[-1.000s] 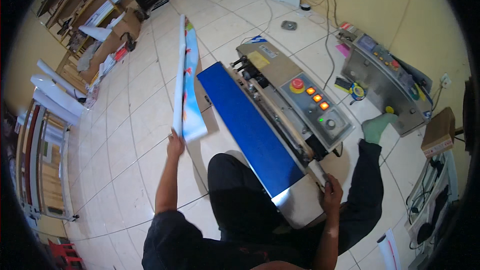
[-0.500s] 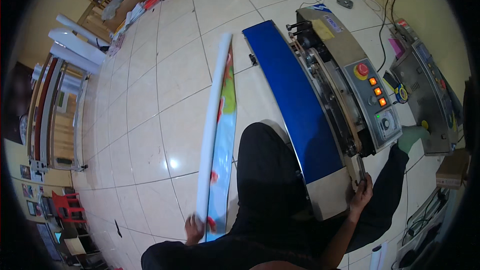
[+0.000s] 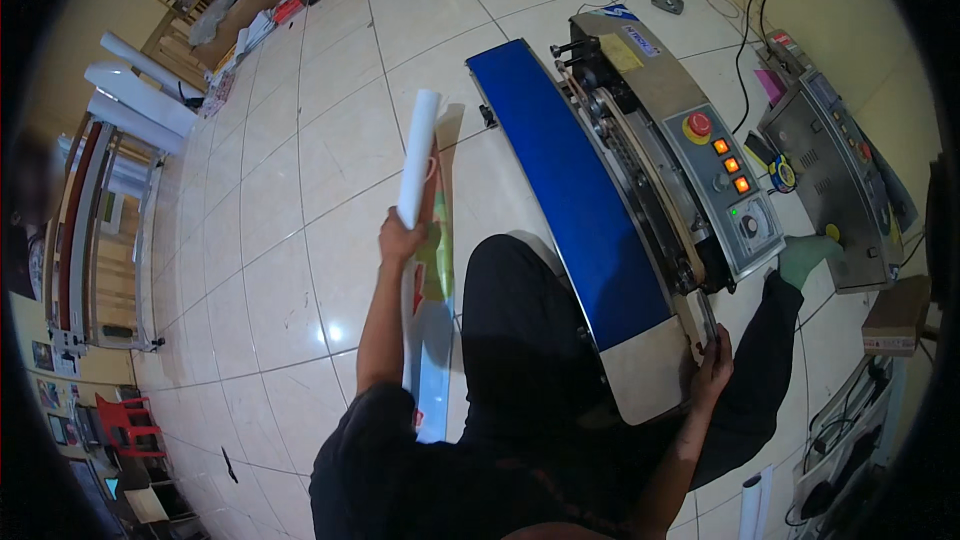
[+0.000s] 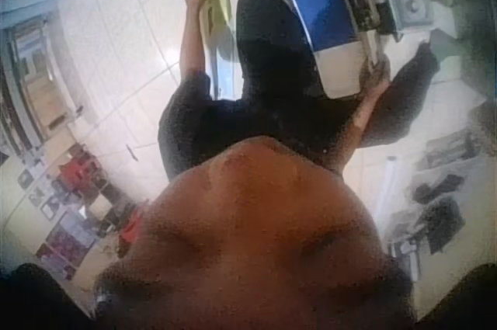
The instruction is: Sealing the edges of printed banners using a continuous band heat sealer and then rolling them up for storage.
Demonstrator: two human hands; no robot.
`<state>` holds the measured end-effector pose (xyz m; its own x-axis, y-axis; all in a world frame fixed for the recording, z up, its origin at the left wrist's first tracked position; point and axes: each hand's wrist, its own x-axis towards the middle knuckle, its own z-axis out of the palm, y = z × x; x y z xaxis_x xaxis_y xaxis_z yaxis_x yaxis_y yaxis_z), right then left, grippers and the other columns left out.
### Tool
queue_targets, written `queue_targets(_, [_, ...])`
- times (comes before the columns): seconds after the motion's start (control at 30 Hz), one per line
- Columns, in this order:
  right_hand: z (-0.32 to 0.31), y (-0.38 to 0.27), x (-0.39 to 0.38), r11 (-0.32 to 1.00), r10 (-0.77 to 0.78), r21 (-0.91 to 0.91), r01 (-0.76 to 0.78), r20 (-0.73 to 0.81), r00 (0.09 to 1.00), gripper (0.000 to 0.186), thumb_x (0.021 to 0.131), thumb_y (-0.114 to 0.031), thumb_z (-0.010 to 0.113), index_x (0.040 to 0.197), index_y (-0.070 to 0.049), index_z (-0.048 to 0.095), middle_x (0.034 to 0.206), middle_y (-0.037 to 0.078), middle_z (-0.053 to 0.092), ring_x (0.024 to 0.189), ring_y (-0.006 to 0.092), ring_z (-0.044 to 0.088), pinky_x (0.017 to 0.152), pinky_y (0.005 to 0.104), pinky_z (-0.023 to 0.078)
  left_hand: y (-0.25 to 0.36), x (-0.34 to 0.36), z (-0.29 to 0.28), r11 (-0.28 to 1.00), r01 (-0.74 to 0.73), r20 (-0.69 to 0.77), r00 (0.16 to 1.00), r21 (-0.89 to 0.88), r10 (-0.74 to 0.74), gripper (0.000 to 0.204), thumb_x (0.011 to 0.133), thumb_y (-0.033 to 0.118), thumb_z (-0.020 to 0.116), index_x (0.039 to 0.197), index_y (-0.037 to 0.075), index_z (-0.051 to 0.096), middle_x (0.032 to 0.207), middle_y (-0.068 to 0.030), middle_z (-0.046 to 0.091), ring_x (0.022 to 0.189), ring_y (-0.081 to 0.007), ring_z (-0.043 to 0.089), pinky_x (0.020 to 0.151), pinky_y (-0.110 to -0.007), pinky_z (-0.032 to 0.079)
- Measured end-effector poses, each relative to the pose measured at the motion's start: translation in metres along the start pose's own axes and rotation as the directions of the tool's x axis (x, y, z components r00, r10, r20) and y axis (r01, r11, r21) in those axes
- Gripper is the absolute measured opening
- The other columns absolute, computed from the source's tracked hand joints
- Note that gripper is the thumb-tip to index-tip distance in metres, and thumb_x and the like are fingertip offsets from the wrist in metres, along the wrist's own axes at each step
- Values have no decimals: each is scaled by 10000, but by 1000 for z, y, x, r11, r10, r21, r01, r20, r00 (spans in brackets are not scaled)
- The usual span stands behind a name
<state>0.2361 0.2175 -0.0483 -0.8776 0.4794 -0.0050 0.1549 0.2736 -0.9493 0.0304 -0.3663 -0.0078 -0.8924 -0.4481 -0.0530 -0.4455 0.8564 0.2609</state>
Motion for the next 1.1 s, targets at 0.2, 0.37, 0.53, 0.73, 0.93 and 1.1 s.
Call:
queue_targets(0.2, [-9, 19, 0, 999, 1, -54, -1, 5, 1000, 306, 973, -100, 491, 1234, 43, 565, 1088, 163, 655, 889, 187, 619, 775, 313, 485, -54, -4, -60, 995, 68, -18, 997, -67, -69, 538, 690, 308, 709, 1094, 1, 529, 964, -273, 664, 907, -438, 651, 781, -476, 527])
queue_targets(0.37, [-7, 14, 2, 995, -40, -90, 41, 8, 999, 317, 974, -118, 490, 1241, 34, 570, 1105, 152, 646, 872, 206, 605, 788, 335, 485, -192, -33, 4, 942, 221, -125, 973, 252, -194, 782, 922, 526, 474, 1474, 21, 248, 1407, -278, 396, 1280, -439, 413, 1056, -536, 346])
queue_targets(0.53, [-10, 13, -2, 985, -26, -171, 23, -17, 1000, 317, 982, -114, 482, 1244, 41, 566, 1186, 182, 627, 1042, 247, 610, 888, 349, 473, -216, -106, 24, 994, 32, -257, 966, 102, -5, 633, 984, 422, 395, 1424, -31, 343, 1342, -286, 467, 1228, -431, 460, 1038, -461, 388])
queue_targets(0.73, [-11, 27, -3, 997, -55, -53, 56, 17, 998, 314, 1002, -133, 489, 1262, 36, 541, 1246, 142, 576, 1016, 193, 591, 840, 301, 502, -244, -174, -12, 963, 225, -111, 971, 147, -211, 650, 868, 360, 640, 1305, -84, 454, 1161, -294, 567, 1045, -440, 560, 905, -480, 465])
queue_targets(0.93, [-5, 11, -6, 996, -53, -69, 50, -33, 998, 310, 993, -112, 480, 1238, 61, 557, 1170, 166, 628, 1005, 221, 603, 860, 331, 479, -138, -181, 1, 951, 93, -225, 974, 295, -26, 346, 778, 250, 710, 1034, 49, 594, 1005, -190, 584, 970, -385, 576, 832, -477, 479])
queue_targets(1.1, [4, 8, -5, 991, 14, -135, -14, 2, 1000, 296, 931, 6, 471, 1199, 23, 597, 1141, 179, 650, 1058, 228, 614, 933, 334, 455, -125, -177, 29, 949, -105, -254, 949, 297, 184, 452, 881, 256, 621, 1310, 134, 550, 1362, -299, 439, 1224, -472, 461, 1004, -519, 404])
